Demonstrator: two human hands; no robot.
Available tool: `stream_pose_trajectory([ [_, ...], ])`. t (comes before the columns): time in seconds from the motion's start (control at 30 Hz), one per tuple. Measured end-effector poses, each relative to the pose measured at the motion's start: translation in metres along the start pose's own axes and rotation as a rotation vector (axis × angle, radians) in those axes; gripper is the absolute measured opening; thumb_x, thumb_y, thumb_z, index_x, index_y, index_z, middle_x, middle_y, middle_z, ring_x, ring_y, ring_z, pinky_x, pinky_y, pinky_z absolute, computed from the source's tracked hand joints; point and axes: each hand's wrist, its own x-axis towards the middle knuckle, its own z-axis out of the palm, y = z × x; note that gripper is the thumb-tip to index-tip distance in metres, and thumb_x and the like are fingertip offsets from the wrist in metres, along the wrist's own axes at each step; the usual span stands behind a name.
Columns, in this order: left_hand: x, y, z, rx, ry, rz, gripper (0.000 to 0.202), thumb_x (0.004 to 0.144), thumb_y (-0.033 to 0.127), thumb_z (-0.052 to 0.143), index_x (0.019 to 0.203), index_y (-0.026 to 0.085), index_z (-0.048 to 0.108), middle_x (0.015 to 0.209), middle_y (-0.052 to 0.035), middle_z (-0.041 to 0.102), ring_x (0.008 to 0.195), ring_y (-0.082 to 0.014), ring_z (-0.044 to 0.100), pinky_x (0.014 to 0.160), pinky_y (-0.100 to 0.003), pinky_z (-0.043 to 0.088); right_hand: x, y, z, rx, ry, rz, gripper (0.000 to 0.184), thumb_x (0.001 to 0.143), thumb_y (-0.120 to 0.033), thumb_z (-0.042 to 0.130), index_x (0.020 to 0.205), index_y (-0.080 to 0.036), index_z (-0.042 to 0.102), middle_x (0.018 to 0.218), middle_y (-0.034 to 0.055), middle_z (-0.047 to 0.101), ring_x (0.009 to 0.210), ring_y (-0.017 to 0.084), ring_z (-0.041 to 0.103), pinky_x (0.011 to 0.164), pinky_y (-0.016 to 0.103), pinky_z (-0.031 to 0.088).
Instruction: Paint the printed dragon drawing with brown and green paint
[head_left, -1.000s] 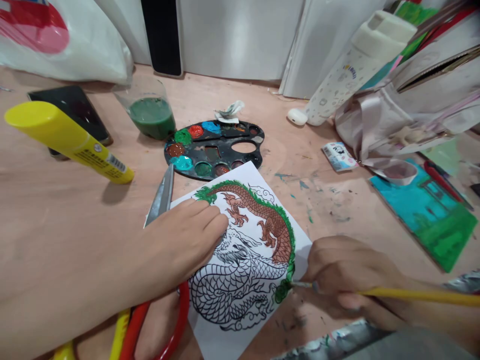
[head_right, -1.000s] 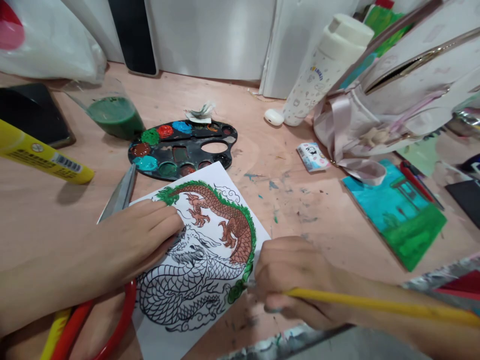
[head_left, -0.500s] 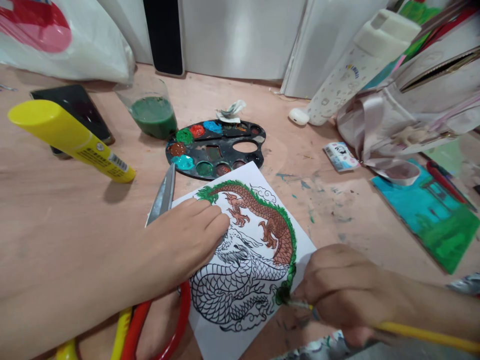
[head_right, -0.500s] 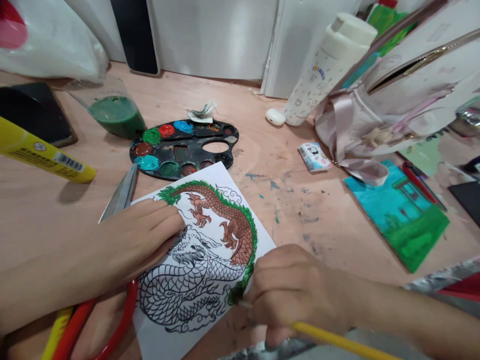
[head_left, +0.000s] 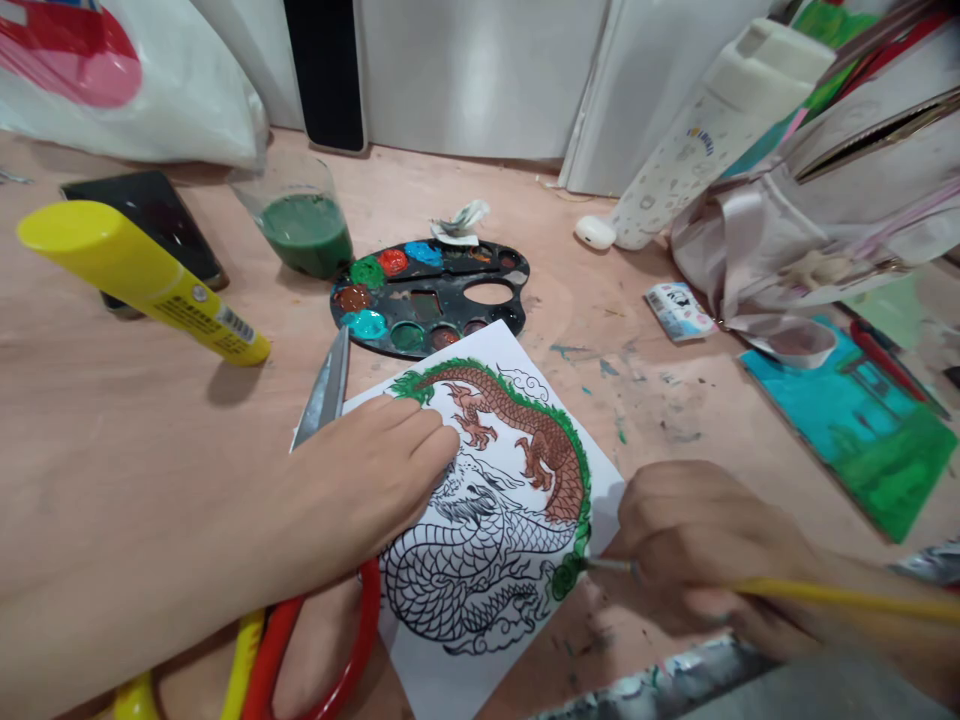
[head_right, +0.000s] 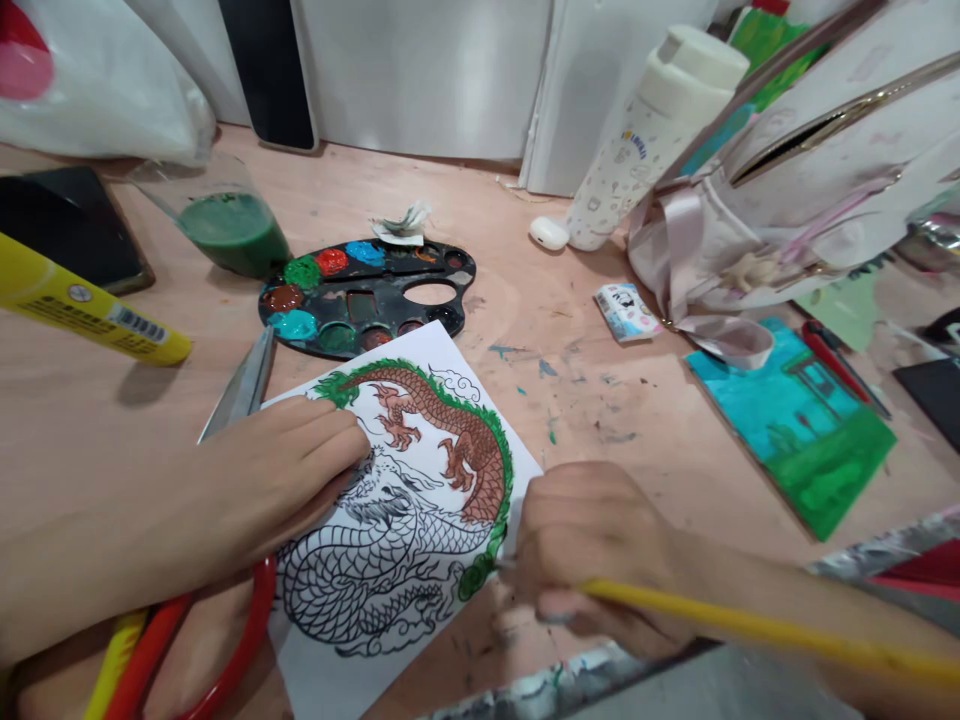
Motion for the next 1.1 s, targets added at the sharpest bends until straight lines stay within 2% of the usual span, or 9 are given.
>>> stream_pose_trajectory([
  [0.1, -0.0005, 0.0004, -0.0009, -0.02, -0.001, -0.009, 0.017, 0.089, 0.004, 0.046, 0.084, 0.019, 0.04, 0.081, -0.0026, 0.046, 0.072, -0.0217, 0.038, 0.066, -0.036, 0.026, 0.0002, -0.0001, -0.0046, -0.021, 0.05, 0.035, 0.036, 0.108, -0.032, 0.033, 0.089, -0.017, 0.06, 0.071, 0.0055, 0.067, 0.068, 0.016, 0.064, 0.063, 0.029, 0.047],
  [0.27, -0.0012, 0.0016, 0.0005, -0.016, 0.025, -0.017, 0.017, 0.089, 0.003, 0.046, 0.083, 0.019, 0.042, 0.079, -0.0026, 0.047, 0.072, -0.0219, 0.038, 0.066, -0.036, 0.026, 0.0007, -0.0015, -0.0029, 0.004, -0.028, -0.055, 0.044, 0.109, -0.036, 0.025, 0.091, -0.017, 0.06, 0.077, 0.0073, 0.07, 0.073, 0.016, 0.067, 0.064, 0.03, 0.048],
  [0.4, -0.0008, 0.0019, -0.0001, -0.008, 0.025, -0.007, 0.017, 0.087, 0.002, 0.045, 0.083, 0.018, 0.042, 0.079, -0.003, 0.047, 0.07, -0.0221, 0.039, 0.064, -0.036, 0.026, 0.0022, -0.001, -0.0037, -0.073, 0.086, 0.044, 0.037, 0.108, -0.031, 0.033, 0.086, -0.017, 0.06, 0.068, 0.0042, 0.065, 0.064, 0.016, 0.063, 0.061, 0.03, 0.047],
  [0.47, -0.0007, 0.0024, -0.0008, -0.002, 0.02, -0.013, 0.017, 0.087, 0.003, 0.046, 0.083, 0.018, 0.042, 0.079, -0.0029, 0.047, 0.071, -0.0222, 0.04, 0.065, -0.036, 0.027, 0.0025, -0.0008, -0.001, -0.063, 0.092, 0.001, 0.038, 0.108, -0.032, 0.032, 0.087, -0.017, 0.06, 0.069, 0.0048, 0.066, 0.065, 0.016, 0.064, 0.06, 0.029, 0.048],
  [0.6, 0.0004, 0.0036, -0.0011, 0.021, 0.017, -0.019, 0.019, 0.087, 0.001, 0.047, 0.083, 0.019, 0.041, 0.078, -0.0028, 0.046, 0.07, -0.022, 0.04, 0.064, -0.036, 0.028, 0.002, -0.0008, 0.004, -0.019, 0.019, -0.137, 0.039, 0.108, -0.035, 0.031, 0.09, -0.016, 0.06, 0.077, 0.0087, 0.072, 0.074, 0.018, 0.069, 0.063, 0.029, 0.05],
  [0.77, 0.0022, 0.0032, -0.0009, 0.033, 0.012, -0.016, 0.019, 0.087, 0.001, 0.047, 0.083, 0.018, 0.041, 0.079, -0.003, 0.047, 0.07, -0.0221, 0.041, 0.064, -0.036, 0.029, 0.0028, -0.0002, -0.0055, -0.112, 0.073, 0.016, 0.033, 0.107, -0.03, 0.031, 0.089, -0.018, 0.057, 0.066, 0.0058, 0.066, 0.062, 0.017, 0.063, 0.059, 0.029, 0.047],
  [0.87, 0.0017, 0.0029, -0.001, 0.024, 0.013, -0.007, 0.018, 0.088, 0.002, 0.047, 0.084, 0.018, 0.042, 0.08, -0.0032, 0.047, 0.071, -0.0224, 0.042, 0.064, -0.036, 0.03, 0.0029, -0.0007, -0.0039, -0.066, 0.018, -0.063, 0.037, 0.108, -0.031, 0.028, 0.091, -0.017, 0.057, 0.071, 0.0083, 0.069, 0.068, 0.018, 0.067, 0.061, 0.029, 0.049],
  [0.97, 0.0007, 0.0035, -0.001, 0.027, 0.022, -0.014, 0.018, 0.087, 0.002, 0.049, 0.082, 0.018, 0.042, 0.079, -0.0031, 0.047, 0.07, -0.0224, 0.042, 0.064, -0.036, 0.03, 0.0021, -0.0001, 0.0008, -0.006, 0.006, -0.12, 0.032, 0.107, -0.033, 0.034, 0.092, -0.016, 0.058, 0.076, 0.0099, 0.072, 0.076, 0.019, 0.07, 0.064, 0.029, 0.049],
  [1.1, -0.0001, 0.0035, -0.0013, 0.022, 0.0, -0.012, 0.017, 0.087, 0.002, 0.046, 0.083, 0.018, 0.042, 0.079, -0.0035, 0.048, 0.071, -0.0225, 0.041, 0.064, -0.036, 0.029, 0.002, 0.0007, -0.0049, -0.045, 0.075, 0.03, 0.033, 0.107, -0.032, 0.034, 0.088, -0.018, 0.057, 0.064, 0.0034, 0.062, 0.06, 0.015, 0.058, 0.057, 0.028, 0.041],
])
